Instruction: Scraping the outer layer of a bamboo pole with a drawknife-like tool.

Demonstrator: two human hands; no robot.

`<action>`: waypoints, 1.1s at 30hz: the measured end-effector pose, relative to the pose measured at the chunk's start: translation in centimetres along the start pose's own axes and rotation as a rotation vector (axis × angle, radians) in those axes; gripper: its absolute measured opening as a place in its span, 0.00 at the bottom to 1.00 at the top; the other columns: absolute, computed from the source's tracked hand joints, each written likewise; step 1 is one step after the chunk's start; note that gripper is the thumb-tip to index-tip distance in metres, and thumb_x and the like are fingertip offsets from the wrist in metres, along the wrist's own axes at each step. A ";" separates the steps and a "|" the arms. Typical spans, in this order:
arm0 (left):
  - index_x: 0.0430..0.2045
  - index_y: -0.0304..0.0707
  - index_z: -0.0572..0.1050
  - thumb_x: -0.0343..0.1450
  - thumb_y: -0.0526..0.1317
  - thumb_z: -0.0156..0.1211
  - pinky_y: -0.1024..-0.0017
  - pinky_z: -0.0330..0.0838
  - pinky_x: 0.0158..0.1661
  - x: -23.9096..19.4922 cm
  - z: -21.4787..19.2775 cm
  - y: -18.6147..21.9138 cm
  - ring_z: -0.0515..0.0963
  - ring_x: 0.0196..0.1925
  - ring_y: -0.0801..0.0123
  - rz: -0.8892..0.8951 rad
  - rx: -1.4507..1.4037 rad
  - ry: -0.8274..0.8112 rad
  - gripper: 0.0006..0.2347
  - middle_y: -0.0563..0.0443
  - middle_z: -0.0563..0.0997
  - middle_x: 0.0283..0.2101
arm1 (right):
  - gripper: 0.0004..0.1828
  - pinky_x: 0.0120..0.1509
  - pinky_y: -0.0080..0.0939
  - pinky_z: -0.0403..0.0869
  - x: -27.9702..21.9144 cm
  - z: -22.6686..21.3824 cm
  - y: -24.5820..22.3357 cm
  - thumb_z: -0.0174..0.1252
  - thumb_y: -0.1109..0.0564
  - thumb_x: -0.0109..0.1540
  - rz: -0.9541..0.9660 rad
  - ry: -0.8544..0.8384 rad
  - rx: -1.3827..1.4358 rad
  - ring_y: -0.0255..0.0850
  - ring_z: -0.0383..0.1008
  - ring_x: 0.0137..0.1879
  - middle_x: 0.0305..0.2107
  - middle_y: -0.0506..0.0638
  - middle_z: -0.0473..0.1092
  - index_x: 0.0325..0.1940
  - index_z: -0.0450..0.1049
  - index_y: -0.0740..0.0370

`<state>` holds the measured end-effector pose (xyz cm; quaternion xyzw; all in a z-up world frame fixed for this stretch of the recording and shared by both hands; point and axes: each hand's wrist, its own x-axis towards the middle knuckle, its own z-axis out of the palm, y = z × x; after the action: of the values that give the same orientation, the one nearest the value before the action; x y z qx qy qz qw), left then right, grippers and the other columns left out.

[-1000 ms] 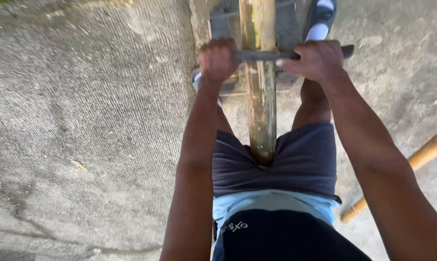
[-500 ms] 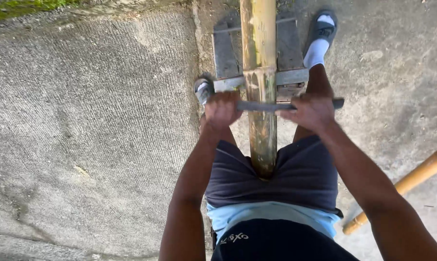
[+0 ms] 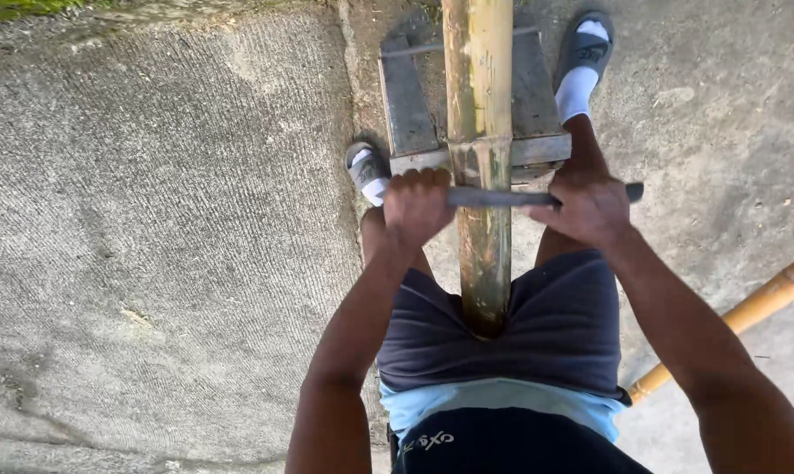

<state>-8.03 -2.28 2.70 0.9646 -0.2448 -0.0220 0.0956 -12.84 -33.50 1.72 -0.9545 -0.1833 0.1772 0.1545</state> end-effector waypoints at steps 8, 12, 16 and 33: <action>0.14 0.43 0.76 0.69 0.43 0.59 0.71 0.60 0.11 7.6 0.0 -4.0 0.65 0.11 0.77 -0.034 0.001 -0.037 0.11 0.55 0.73 0.13 | 0.37 0.24 0.43 0.67 7.6 -0.7 3.6 0.53 0.17 0.62 0.063 -0.015 -0.052 0.39 0.67 0.17 0.15 0.44 0.67 0.25 0.76 0.51; 0.11 0.43 0.74 0.73 0.43 0.57 0.71 0.60 0.11 5.9 -1.5 -2.8 0.66 0.11 0.77 -0.073 0.000 -0.193 0.16 0.56 0.73 0.12 | 0.37 0.29 0.42 0.67 5.9 -0.7 2.5 0.52 0.16 0.60 -0.014 0.037 -0.099 0.37 0.67 0.18 0.12 0.45 0.66 0.25 0.76 0.50; 0.24 0.42 0.77 0.74 0.39 0.50 0.70 0.68 0.23 1.6 -0.9 -0.8 0.72 0.21 0.73 -0.022 -0.152 0.134 0.10 0.52 0.78 0.24 | 0.40 0.29 0.41 0.67 2.2 0.2 1.4 0.50 0.17 0.63 -0.068 0.113 0.044 0.36 0.67 0.24 0.19 0.44 0.67 0.22 0.72 0.54; 0.26 0.43 0.81 0.64 0.44 0.64 0.58 0.76 0.26 20.3 4.7 -12.7 0.82 0.23 0.58 -0.095 -0.115 0.139 0.07 0.46 0.82 0.22 | 0.33 0.42 0.48 0.73 21.6 -5.9 10.0 0.56 0.23 0.62 -0.085 0.232 -0.240 0.44 0.76 0.35 0.25 0.46 0.74 0.38 0.80 0.54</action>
<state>15.40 -1.82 -4.28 0.9672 -0.1898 0.0267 0.1665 11.22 -34.96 -2.67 -0.9715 -0.2245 0.0361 0.0669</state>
